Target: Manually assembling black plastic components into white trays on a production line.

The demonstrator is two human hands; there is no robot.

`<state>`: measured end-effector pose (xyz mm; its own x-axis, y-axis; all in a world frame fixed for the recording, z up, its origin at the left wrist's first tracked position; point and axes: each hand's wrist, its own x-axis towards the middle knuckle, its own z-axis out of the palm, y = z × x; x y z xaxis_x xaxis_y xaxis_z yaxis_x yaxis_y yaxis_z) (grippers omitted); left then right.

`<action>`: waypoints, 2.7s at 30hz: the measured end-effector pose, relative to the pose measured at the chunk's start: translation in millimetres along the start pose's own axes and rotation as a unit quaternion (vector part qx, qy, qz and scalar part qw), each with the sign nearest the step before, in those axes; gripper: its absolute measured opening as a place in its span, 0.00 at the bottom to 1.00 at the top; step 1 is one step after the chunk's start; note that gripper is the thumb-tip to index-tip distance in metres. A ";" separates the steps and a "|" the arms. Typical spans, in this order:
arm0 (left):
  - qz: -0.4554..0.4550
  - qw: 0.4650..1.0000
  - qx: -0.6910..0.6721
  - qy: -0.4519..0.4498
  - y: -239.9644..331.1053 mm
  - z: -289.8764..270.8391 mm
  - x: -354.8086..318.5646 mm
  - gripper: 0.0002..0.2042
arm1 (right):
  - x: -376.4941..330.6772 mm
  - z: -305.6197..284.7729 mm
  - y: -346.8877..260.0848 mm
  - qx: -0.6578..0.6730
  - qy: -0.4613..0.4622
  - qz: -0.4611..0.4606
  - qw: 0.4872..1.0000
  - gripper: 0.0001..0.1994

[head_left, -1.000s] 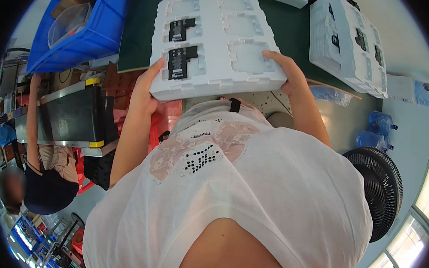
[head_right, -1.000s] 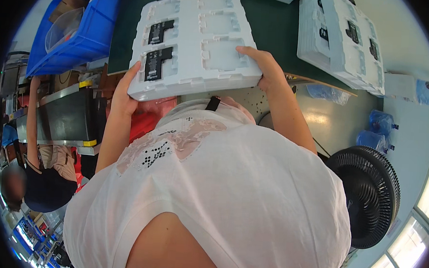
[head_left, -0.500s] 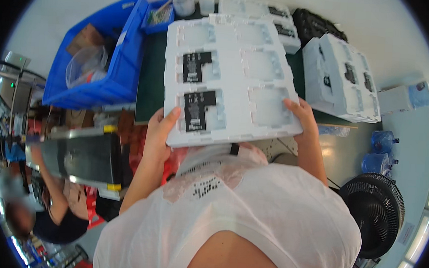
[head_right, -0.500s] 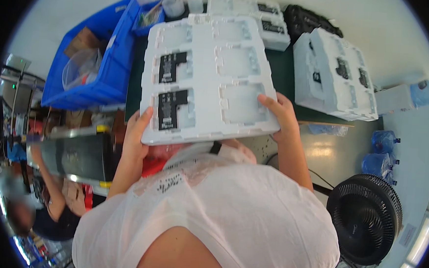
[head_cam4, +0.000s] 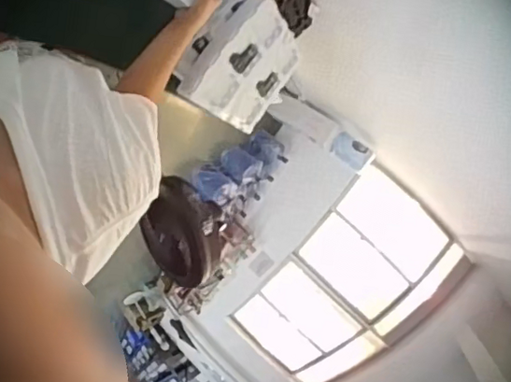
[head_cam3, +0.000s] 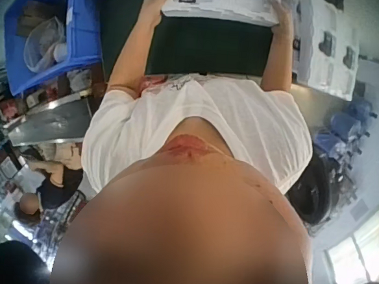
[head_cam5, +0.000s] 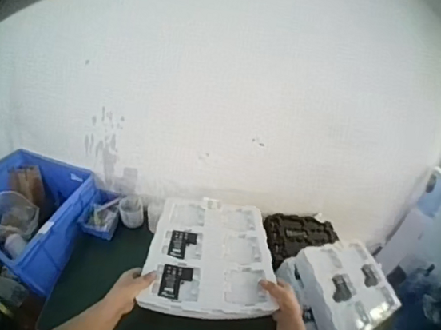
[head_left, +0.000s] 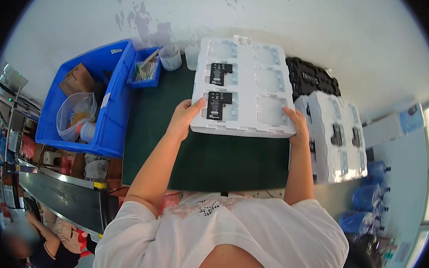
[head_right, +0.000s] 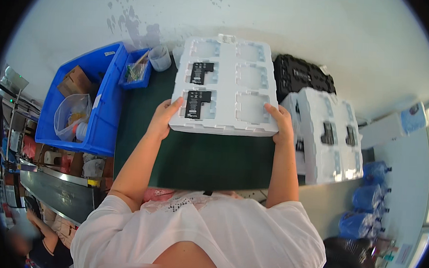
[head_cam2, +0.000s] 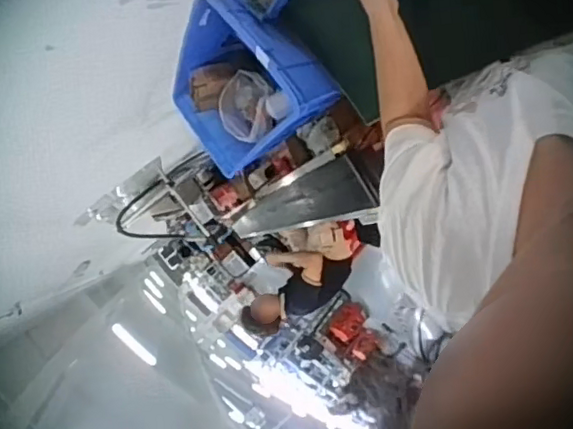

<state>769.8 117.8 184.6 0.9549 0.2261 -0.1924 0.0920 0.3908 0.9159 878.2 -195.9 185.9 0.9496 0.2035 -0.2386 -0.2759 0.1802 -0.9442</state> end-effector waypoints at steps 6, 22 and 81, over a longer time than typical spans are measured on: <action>-0.043 0.989 0.109 0.091 -32.6 -1.8 76.9 0.27 | 73.9 -11.2 18.2 -0.003 -0.010 0.037 0.999 0.22; 0.068 0.868 0.492 0.027 -8.9 -1.6 -111.9 0.22 | 68.3 48.9 -21.3 -0.651 0.179 -0.325 0.663 0.27; -0.201 0.746 0.392 0.500 -151.1 -618.0 -760.2 0.45 | -593.9 462.1 518.3 -0.344 -0.390 0.517 0.680 0.45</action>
<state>-144.5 438.3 -25.3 0.1547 0.9366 -0.3145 0.8249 0.0527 0.5629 102.4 221.4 -56.7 -0.1406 0.3766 -0.9157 -0.3464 -0.8851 -0.3108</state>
